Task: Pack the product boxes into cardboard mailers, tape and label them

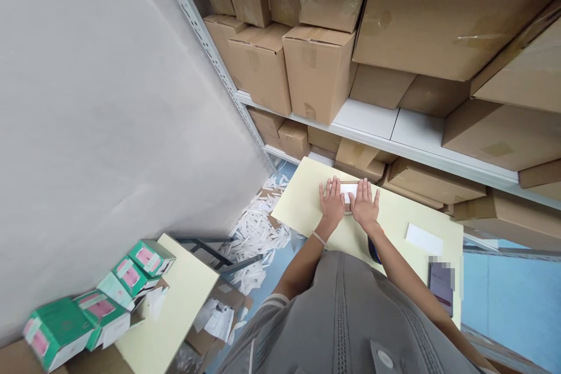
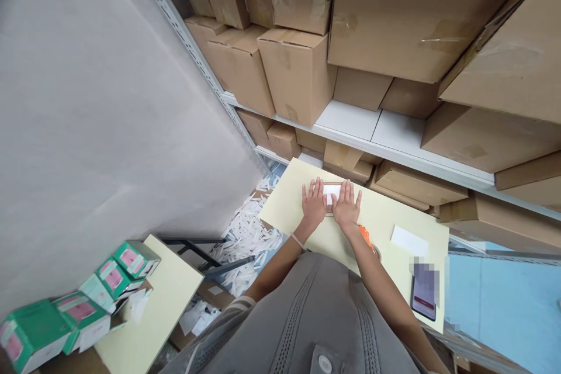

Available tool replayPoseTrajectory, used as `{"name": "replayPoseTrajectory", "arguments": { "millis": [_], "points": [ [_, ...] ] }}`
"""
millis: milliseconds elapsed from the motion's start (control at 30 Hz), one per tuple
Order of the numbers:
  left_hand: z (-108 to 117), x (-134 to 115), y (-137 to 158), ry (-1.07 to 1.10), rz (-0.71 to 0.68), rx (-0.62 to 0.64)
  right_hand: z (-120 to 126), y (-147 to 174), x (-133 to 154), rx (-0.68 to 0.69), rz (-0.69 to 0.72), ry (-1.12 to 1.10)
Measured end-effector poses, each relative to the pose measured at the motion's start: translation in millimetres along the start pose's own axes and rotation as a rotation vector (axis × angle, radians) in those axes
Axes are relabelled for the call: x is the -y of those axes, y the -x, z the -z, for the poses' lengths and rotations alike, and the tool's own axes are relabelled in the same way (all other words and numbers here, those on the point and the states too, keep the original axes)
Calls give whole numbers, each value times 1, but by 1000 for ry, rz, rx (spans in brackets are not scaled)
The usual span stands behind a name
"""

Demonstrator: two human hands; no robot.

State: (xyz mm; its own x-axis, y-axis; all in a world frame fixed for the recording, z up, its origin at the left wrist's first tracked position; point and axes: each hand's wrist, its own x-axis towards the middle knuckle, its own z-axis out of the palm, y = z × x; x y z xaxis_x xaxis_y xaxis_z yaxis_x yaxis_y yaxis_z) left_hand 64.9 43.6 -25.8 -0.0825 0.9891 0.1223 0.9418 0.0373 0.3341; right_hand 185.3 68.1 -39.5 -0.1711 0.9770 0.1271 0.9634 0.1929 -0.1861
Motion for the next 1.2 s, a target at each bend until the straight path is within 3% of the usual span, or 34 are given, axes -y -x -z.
{"name": "replayPoseTrajectory", "arguments": {
  "millis": [267, 500, 633, 800, 933, 1067, 1200],
  "points": [
    [2, 7, 1, 43, 134, -3, 7, 1, -1, 79, -196, -39],
    [11, 9, 1, 79, 50, -27, 22, 0, -6, 104, -116, -112],
    [8, 8, 4, 173, 84, 18, 19, 2, -11, 135, -199, -240],
    [-2, 18, 13, 550, 307, 85, 2, -2, -32, 236, -479, -659],
    [-10, 28, 14, 892, 422, 150, -11, -12, -39, 260, -496, -807],
    [4, 44, -8, 895, 464, 105, -12, -42, -18, 253, -495, -824],
    [38, 76, -50, 748, 501, -31, -8, -93, 27, 219, -337, -794]
  ]
}}
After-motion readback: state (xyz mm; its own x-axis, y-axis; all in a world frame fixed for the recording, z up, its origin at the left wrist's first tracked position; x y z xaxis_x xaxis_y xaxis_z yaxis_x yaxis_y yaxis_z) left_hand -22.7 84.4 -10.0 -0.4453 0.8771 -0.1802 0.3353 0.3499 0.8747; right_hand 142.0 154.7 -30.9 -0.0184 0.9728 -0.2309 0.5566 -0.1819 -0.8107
